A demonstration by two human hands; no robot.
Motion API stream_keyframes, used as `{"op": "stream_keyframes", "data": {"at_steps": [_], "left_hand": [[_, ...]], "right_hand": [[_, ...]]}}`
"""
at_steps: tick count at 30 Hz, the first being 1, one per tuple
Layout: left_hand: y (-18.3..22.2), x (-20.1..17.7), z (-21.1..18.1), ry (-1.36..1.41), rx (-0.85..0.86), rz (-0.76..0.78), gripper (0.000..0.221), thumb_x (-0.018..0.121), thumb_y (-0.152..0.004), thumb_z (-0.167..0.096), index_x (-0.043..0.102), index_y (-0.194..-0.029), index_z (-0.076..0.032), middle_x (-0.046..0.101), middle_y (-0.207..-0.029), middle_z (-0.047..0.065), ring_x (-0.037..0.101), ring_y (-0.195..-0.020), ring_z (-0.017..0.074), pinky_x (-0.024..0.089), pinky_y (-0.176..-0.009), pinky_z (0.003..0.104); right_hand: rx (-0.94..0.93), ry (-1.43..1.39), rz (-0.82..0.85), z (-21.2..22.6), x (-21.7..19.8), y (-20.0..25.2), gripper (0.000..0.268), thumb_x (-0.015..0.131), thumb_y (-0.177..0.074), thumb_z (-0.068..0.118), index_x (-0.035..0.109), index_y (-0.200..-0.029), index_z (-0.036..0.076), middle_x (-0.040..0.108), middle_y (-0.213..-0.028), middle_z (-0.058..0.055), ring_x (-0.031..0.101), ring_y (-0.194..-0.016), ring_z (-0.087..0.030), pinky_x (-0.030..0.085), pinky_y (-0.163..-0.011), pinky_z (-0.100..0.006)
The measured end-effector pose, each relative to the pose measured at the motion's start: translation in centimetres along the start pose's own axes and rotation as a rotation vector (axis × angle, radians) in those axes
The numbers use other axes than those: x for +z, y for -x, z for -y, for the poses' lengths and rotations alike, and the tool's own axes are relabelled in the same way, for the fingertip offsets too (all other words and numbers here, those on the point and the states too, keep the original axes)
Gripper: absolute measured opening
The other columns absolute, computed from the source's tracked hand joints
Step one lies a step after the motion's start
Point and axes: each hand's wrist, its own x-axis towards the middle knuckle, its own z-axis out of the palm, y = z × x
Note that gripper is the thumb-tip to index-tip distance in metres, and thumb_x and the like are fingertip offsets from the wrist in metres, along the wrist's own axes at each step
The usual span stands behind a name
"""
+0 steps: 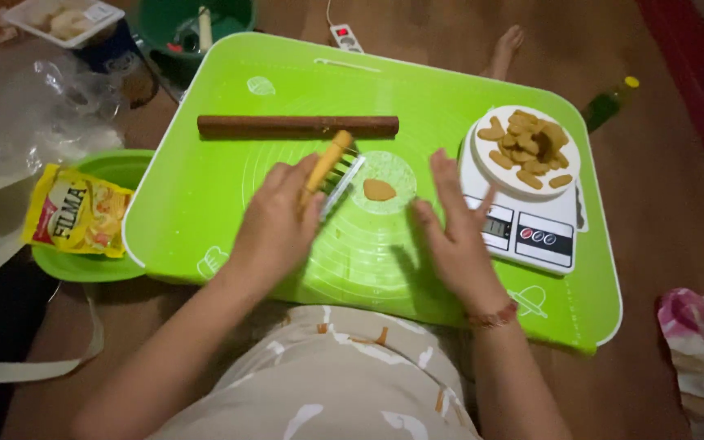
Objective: Cutting, shaping, and weighing small pieces of dough on a digital scale.
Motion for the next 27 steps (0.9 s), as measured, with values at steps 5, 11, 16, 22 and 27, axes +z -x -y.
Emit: {"op": "stream_keyframes", "data": {"at_steps": [5,11,16,22,27], "left_hand": [[1.0,2.8,-3.1,-0.032,-0.003,0.111,0.051,0.069,-0.093,-0.009,0.059,-0.143,-0.012,0.060,-0.100,0.020,0.064,-0.080,0.0360,0.055,-0.070,0.047],[1.5,5.0,-3.6,-0.100,0.095,0.065,0.058,0.069,-0.090,-0.007,0.057,-0.146,-0.013,0.054,-0.093,0.016,0.062,-0.081,0.0330,0.055,-0.067,0.046],[1.4,5.4,-3.7,-0.177,0.045,0.058,0.061,0.069,-0.091,-0.006,0.053,-0.149,-0.015,0.053,-0.095,0.018,0.062,-0.077,0.0344,0.055,-0.063,0.047],[1.4,5.8,-3.3,-0.187,0.031,0.072,0.061,0.069,-0.090,-0.006,0.053,-0.148,-0.014,0.053,-0.098,0.017,0.063,-0.077,0.0339,0.055,-0.062,0.047],[1.3,6.5,-3.1,-0.238,0.045,0.080,0.065,0.071,-0.085,-0.005,0.054,-0.147,-0.014,0.052,-0.096,0.017,0.063,-0.077,0.0337,0.055,-0.062,0.047]], "right_hand": [[0.038,-0.028,-0.150,0.4,-0.9,2.2,0.063,0.052,-0.106,0.019,0.029,-0.163,0.012,0.034,-0.170,-0.008,0.026,-0.160,-0.023,-0.016,-0.124,-0.058],[0.089,-0.002,-0.182,-0.2,0.3,4.0,0.062,0.057,-0.101,0.014,0.037,-0.159,0.011,0.038,-0.167,-0.010,0.028,-0.158,-0.026,-0.012,-0.124,-0.059],[0.074,-0.013,-0.204,-0.1,0.6,4.0,0.060,0.057,-0.099,0.011,0.040,-0.157,0.009,0.041,-0.165,-0.009,0.030,-0.157,-0.027,-0.011,-0.124,-0.060],[0.063,0.003,-0.219,-0.2,0.6,4.2,0.061,0.057,-0.099,0.010,0.040,-0.157,0.008,0.043,-0.164,-0.010,0.033,-0.156,-0.028,-0.009,-0.125,-0.061],[0.059,-0.001,-0.221,0.0,0.5,4.2,0.060,0.058,-0.098,0.010,0.042,-0.157,0.008,0.044,-0.163,-0.012,0.034,-0.155,-0.029,-0.006,-0.126,-0.061]]}}
